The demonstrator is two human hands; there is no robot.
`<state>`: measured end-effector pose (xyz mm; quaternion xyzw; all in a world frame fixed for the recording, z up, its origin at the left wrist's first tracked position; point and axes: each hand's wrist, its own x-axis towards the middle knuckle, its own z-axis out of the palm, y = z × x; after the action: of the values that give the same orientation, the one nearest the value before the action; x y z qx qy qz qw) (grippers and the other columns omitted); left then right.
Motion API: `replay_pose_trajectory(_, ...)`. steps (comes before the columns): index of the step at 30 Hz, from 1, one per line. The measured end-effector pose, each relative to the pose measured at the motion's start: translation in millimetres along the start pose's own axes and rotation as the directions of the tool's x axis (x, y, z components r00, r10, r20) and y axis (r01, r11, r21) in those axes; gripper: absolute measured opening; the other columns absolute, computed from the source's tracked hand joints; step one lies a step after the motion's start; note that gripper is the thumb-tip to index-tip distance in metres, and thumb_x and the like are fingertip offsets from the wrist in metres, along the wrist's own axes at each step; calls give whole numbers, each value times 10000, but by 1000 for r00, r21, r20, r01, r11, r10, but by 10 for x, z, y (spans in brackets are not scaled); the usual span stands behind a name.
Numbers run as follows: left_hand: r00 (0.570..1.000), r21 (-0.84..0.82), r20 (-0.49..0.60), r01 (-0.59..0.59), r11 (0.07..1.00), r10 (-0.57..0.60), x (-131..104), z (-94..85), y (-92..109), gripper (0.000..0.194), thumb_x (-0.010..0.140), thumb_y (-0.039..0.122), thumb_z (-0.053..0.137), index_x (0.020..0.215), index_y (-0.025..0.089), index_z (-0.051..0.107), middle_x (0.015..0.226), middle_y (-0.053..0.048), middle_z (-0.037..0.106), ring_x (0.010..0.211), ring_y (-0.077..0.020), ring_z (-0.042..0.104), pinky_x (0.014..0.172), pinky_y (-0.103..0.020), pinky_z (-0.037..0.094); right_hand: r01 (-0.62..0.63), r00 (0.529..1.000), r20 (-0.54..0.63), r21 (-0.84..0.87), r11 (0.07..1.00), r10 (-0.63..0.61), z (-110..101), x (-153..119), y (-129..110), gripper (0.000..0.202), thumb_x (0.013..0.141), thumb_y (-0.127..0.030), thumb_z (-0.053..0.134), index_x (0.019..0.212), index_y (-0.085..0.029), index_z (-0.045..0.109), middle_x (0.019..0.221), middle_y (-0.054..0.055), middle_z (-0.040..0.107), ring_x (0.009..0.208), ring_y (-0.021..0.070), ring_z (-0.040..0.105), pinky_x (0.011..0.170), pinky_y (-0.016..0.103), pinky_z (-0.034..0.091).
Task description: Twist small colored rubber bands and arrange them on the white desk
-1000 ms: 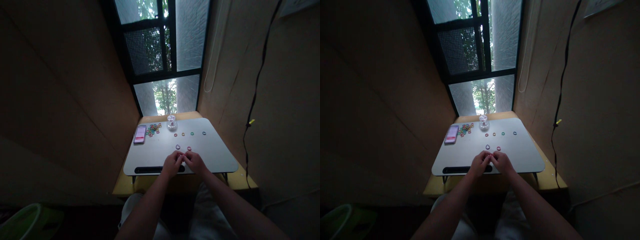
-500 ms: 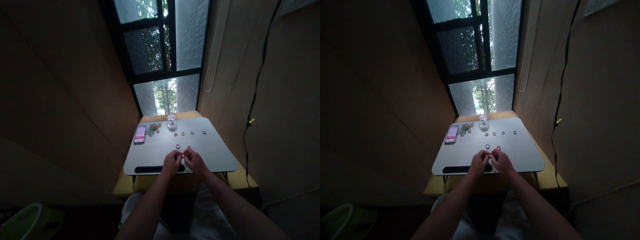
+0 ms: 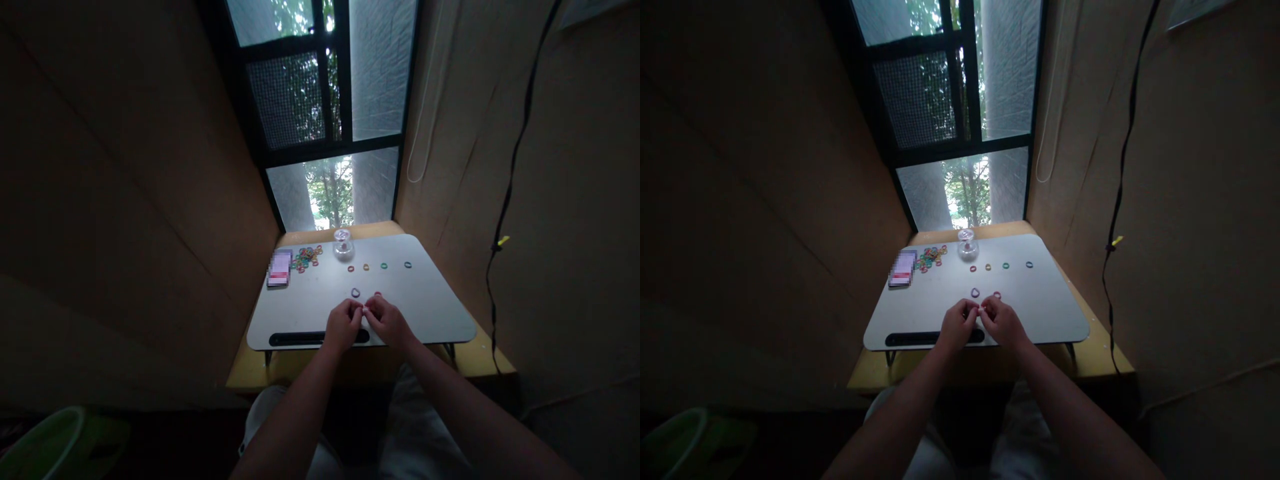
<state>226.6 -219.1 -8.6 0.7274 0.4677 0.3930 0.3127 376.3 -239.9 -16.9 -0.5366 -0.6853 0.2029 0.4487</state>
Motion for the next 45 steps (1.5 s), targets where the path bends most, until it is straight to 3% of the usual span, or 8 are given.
replay_pose_trajectory(6, 1000, -18, 5, 0, 1000, 0, -3, 1, -15, 178, 852, 307, 491, 852, 187, 623, 718, 15, 619, 640, -99, 535, 617, -222, 396, 6, 1000, 5, -1, 1000, -6, 6, 2, 22, 82, 848, -283, 499, 882, -216, 532, 576, -56, 486, 526, 115, 488, 600, 246, 404)
replay_pose_trajectory(18, 1000, -12, -4, 9, 1000, -9, 4, -8, 5, 185, 840, 296, 494, 878, 182, 635, 731, 7, 627, 639, -105, 530, 612, -231, 394, 46, 999, 28, -13, 999, -45, -18, -4, -31, 123, 827, -287, 518, 754, -195, 553, 610, -21, 529, 550, 113, 465, 541, 230, 364)
replay_pose_trajectory(35, 1000, -9, -10, 13, 1000, -13, 6, 14, -42, 191, 845, 302, 484, 850, 174, 626, 696, 17, 600, 634, -103, 514, 612, -229, 377, 53, 997, 63, -42, 998, -51, -23, -2, -17, 92, 809, -229, 492, 743, -193, 546, 603, -28, 513, 552, 113, 469, 546, 229, 348)
replay_pose_trajectory(45, 1000, -32, 13, 3, 999, -3, 0, -12, 0, 222, 856, 334, 479, 851, 179, 638, 697, 13, 605, 636, -107, 520, 623, -232, 394, 38, 998, 54, -80, 996, -34, 6, 2, 34, 146, 844, -231, 449, 760, -201, 564, 662, -5, 578, 599, 134, 511, 596, 242, 378)
